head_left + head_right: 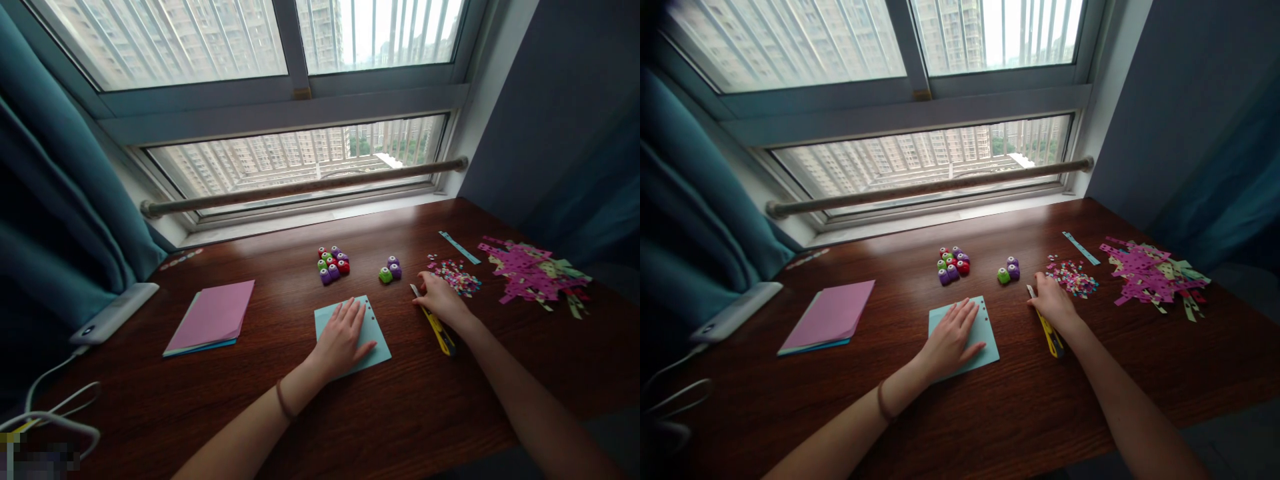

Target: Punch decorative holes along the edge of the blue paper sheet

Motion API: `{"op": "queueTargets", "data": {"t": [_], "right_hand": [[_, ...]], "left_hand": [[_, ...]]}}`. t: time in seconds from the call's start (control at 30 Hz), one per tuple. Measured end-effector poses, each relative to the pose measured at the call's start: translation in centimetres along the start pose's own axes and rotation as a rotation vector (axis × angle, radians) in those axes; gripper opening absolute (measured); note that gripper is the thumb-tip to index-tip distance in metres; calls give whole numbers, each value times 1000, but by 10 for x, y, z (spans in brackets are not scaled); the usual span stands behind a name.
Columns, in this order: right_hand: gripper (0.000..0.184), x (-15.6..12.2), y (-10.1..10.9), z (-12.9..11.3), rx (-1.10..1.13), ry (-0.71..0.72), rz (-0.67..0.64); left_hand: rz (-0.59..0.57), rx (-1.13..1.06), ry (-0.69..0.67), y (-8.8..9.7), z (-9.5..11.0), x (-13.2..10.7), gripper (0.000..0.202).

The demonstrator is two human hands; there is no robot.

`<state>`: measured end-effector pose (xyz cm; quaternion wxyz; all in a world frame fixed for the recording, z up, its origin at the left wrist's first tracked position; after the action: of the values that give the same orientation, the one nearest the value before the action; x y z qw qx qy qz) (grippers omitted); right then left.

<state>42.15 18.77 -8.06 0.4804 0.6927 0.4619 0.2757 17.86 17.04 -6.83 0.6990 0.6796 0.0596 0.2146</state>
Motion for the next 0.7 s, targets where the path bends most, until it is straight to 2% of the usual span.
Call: {"op": "queueTargets", "data": {"t": [0.2,0.4,0.57,0.7], "right_hand": [[49,-6,8,-10,-3,62,71],[32,-20,17,-40,40,285,168],[17,-37,14,-64,170,451,89],[10,-45,5,-78,279,490,-18]], "left_hand": [[92,29,9,17,5,1,59],[127,2,32,36,2,-6,52],[77,-25,34,25,-6,-25,54],[64,-11,58,14,-12,-35,58]]}}
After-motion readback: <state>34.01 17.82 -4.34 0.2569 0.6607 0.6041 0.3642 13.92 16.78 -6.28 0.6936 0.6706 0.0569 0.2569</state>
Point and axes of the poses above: each hand's wrist, its own x-axis towards the middle knuckle, its own y-axis out of the back of the hand, z = x × y, the point moved 7 cm from there along x, towards the middle knuckle, and after that the axes turned 11 degrees about -y, right-handed, at the moved point
